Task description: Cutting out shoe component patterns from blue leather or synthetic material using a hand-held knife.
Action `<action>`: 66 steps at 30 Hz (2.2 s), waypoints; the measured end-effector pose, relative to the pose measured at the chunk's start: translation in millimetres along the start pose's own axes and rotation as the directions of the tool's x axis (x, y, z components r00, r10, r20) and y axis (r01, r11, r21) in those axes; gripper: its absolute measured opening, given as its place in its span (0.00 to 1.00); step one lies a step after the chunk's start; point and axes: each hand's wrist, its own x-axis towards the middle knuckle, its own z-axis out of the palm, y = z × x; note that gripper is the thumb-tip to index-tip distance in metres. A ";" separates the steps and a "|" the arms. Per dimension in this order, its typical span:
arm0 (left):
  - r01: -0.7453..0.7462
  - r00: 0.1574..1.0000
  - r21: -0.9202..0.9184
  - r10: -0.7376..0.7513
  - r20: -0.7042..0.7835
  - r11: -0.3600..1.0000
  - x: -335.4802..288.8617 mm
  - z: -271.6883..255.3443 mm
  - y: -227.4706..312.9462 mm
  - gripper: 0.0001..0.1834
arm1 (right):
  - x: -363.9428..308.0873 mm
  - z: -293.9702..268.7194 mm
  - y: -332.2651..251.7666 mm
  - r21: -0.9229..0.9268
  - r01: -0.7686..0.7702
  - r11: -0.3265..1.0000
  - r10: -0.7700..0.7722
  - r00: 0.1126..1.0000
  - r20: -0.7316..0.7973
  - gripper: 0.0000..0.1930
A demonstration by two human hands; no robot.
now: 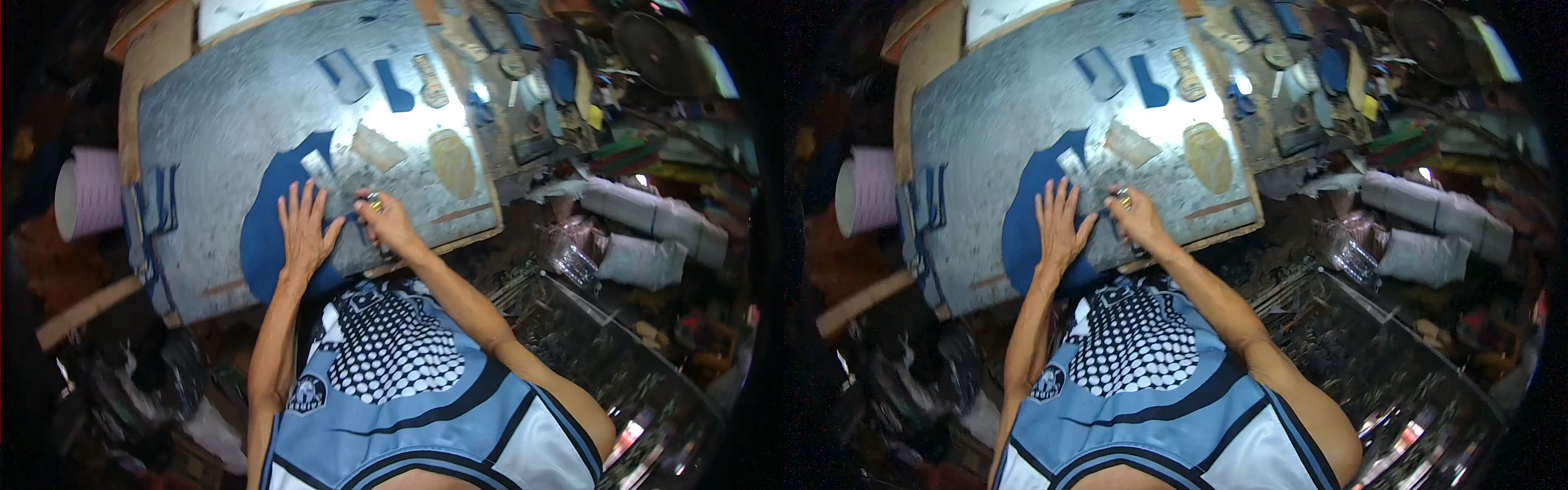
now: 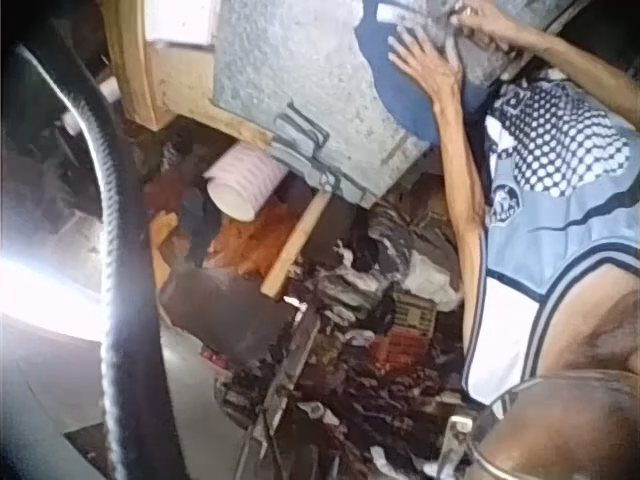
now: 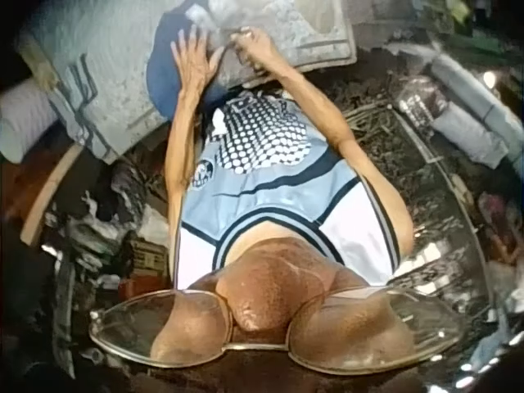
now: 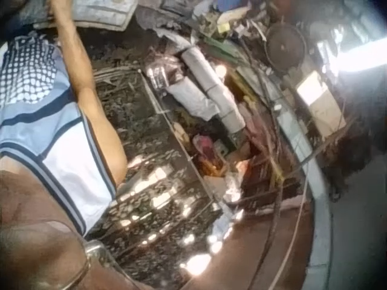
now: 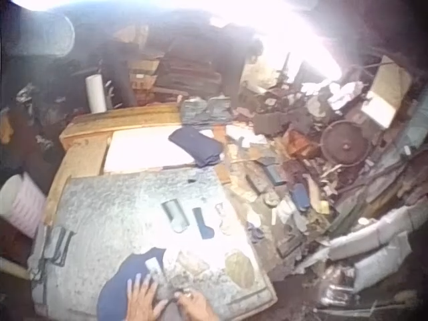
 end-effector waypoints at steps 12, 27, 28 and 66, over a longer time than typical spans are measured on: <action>0.294 0.955 0.039 -0.295 0.039 0.955 19.5 -57.5 -56.3 0.34 | 3.5 -6.8 -11.4 0.018 0.057 0.998 -0.058 0.998 0.037 0.20; 0.399 0.908 -0.242 -0.345 0.237 0.884 45.1 -54.6 -108.5 0.18 | 0.3 -5.2 -7.4 -0.001 0.082 0.997 -0.082 0.996 0.019 0.20; 0.399 0.907 -0.269 -0.334 0.257 0.877 45.4 -57.7 -107.8 0.17 | -0.3 -5.5 -8.0 0.001 0.078 0.997 -0.078 0.997 0.019 0.20; 0.446 0.813 -0.563 -0.051 0.581 0.696 102.1 -125.6 -57.9 0.26 | 12.0 -16.6 -5.2 0.196 0.093 0.976 -0.103 0.994 0.044 0.22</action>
